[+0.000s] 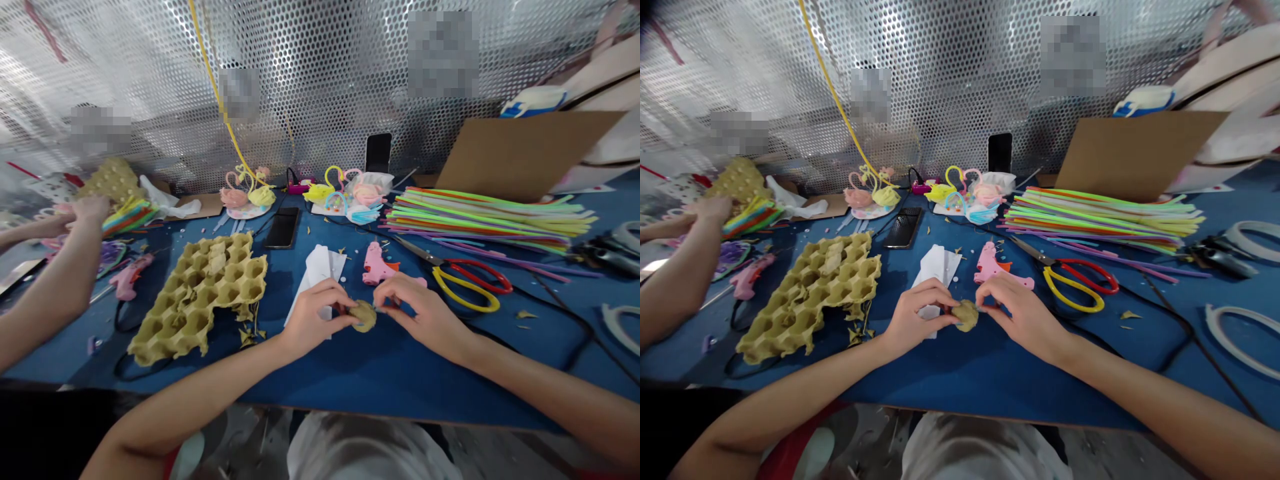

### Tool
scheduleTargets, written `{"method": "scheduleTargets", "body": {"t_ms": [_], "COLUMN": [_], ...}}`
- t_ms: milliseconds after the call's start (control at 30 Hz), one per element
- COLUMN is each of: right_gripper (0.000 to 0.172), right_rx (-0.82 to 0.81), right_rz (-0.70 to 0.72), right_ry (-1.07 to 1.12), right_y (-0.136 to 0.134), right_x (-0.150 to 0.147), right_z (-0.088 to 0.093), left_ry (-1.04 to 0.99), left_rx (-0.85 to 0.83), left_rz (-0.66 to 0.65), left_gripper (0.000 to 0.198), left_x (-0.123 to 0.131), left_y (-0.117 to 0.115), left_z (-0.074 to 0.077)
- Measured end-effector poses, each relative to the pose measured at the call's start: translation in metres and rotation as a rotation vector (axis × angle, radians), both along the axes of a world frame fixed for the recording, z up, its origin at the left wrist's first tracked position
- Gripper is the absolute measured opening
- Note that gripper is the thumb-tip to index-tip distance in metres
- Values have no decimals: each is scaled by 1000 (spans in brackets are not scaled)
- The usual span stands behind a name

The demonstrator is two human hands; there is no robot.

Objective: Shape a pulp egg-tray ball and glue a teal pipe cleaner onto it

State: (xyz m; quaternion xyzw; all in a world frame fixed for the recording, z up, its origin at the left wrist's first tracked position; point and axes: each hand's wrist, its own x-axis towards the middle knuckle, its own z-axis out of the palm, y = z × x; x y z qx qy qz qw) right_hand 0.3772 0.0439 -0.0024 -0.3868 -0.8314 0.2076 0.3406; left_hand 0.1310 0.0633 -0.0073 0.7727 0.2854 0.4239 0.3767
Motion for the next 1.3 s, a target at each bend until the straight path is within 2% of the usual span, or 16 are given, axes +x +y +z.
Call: {"method": "scheduleTargets", "body": {"t_ms": [233, 733, 967, 1167, 1300], "right_gripper": [10, 13, 13, 6, 6], "right_rx": [-117, -189, -193, -151, -109], "right_rz": [6, -17, -12, -2, -26], "right_ry": [74, 170, 181, 165, 205], "right_y": [1, 1, 1, -1, -2], "right_x": [1, -1, -2, -1, -3], "right_z": [-4, -6, -7, -5, -2], "left_ry": [0, -1, 0, -2, -63], "left_rx": [34, 24, 13, 5, -105], "left_rz": [3, 2, 3, -4, -13], "left_gripper": [18, 18, 18, 18, 19], "left_x": [0, 0, 1, 1, 0], "left_y": [2, 1, 0, 1, 3], "left_z": [-1, 1, 1, 0, -1]}}
